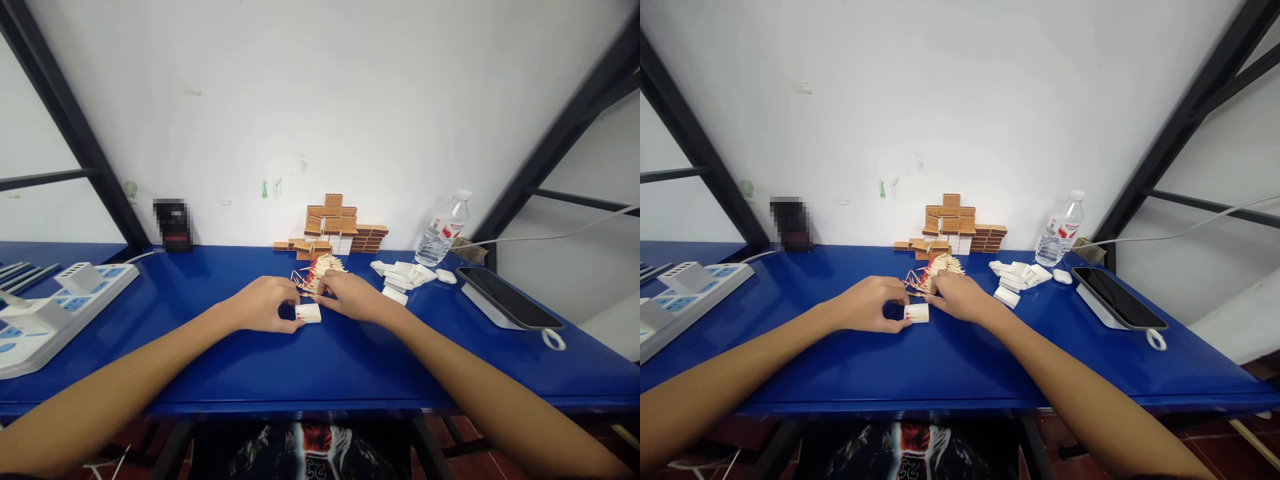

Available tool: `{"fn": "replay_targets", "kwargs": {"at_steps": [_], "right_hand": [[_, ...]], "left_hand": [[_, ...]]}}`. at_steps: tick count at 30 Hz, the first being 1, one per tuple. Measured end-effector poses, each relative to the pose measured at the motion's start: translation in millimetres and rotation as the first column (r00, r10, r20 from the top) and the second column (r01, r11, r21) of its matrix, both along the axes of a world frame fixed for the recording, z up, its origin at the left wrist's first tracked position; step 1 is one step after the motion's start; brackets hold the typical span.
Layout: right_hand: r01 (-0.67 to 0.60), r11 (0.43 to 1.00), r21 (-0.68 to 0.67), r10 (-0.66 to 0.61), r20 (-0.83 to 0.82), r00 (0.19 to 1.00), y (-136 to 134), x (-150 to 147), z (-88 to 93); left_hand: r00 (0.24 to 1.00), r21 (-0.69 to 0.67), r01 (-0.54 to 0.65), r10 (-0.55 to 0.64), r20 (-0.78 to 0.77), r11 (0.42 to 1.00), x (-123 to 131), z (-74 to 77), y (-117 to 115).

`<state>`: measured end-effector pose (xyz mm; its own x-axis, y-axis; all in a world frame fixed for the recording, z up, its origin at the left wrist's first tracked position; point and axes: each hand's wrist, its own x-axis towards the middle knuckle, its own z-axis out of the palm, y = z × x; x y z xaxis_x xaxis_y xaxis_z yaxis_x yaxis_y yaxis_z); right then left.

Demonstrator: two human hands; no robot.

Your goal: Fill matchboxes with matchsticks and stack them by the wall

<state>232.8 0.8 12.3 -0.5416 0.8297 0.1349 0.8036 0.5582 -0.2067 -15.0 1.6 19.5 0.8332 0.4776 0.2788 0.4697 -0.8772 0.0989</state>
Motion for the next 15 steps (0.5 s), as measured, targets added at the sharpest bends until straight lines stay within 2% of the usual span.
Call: {"fn": "replay_targets", "kwargs": {"at_steps": [5, 15], "right_hand": [[-0.004, 0.998, -0.069, 0.003, -0.01, 1.0, 0.4, -0.2, -1.1], [0.001, 0.996, -0.092, 0.007, 0.084, 0.996, -7.0, 6.7, 6.3]], "left_hand": [[1.0, -0.006, 0.009, -0.009, -0.002, 1.0, -0.5, 0.6, 0.6], [1.0, 0.014, 0.015, -0.015, 0.005, 1.0, -1.1, -0.2, 1.2]]}}
